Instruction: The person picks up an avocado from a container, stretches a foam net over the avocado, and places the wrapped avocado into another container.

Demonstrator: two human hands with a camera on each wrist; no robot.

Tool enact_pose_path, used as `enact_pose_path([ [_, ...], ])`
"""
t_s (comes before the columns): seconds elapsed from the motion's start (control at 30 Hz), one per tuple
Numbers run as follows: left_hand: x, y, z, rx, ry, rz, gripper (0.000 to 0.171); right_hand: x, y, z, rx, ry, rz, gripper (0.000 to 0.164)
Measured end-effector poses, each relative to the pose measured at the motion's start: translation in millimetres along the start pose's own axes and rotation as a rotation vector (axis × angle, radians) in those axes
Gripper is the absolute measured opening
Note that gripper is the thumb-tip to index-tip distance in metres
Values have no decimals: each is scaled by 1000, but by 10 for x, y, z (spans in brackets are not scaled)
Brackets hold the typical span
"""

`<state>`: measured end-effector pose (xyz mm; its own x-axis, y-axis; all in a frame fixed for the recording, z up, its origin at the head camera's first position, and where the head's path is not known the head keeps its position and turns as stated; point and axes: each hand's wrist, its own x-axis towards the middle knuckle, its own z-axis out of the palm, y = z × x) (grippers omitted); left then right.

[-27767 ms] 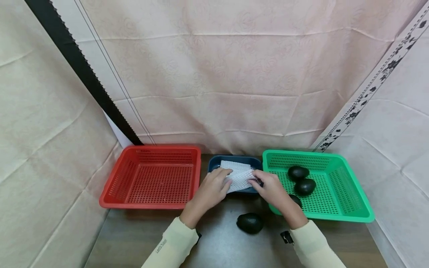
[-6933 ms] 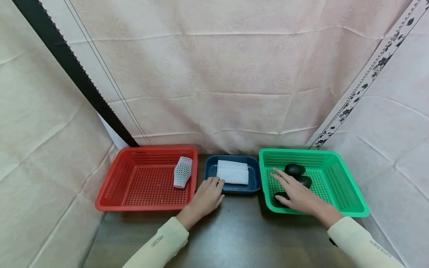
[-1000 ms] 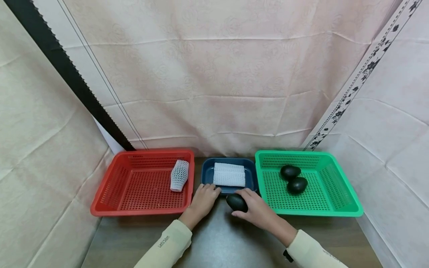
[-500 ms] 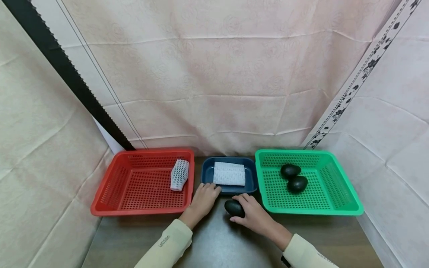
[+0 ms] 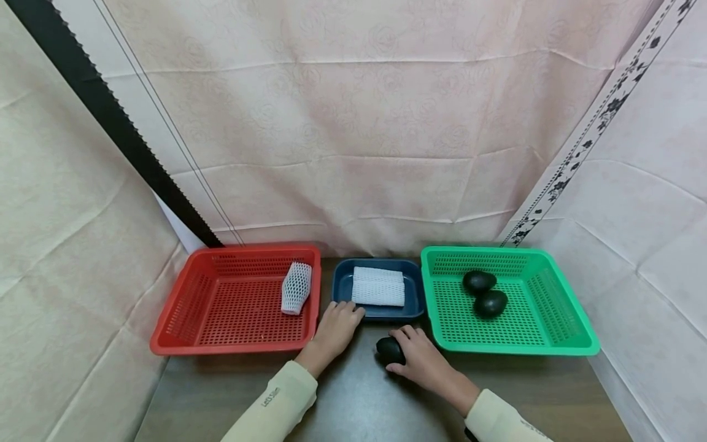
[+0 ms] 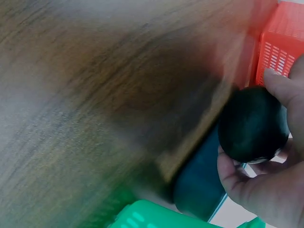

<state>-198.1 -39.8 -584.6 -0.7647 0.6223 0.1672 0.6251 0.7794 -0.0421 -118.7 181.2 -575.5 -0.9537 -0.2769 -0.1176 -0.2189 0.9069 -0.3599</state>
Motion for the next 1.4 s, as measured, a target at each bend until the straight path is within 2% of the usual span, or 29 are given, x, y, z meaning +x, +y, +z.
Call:
enact_pose_path([
  [0.57,-7,-12,-20,-28,-6,-3,26,-18,123,92,-16,-21,32,67],
  [0.8,-13,-13,-28,-33,0,2,28,-29,181,149,14,-55,55,67],
  [1.4,-16,-17,-31,-34,10,5,26,-41,271,178,130,-77,106,66],
])
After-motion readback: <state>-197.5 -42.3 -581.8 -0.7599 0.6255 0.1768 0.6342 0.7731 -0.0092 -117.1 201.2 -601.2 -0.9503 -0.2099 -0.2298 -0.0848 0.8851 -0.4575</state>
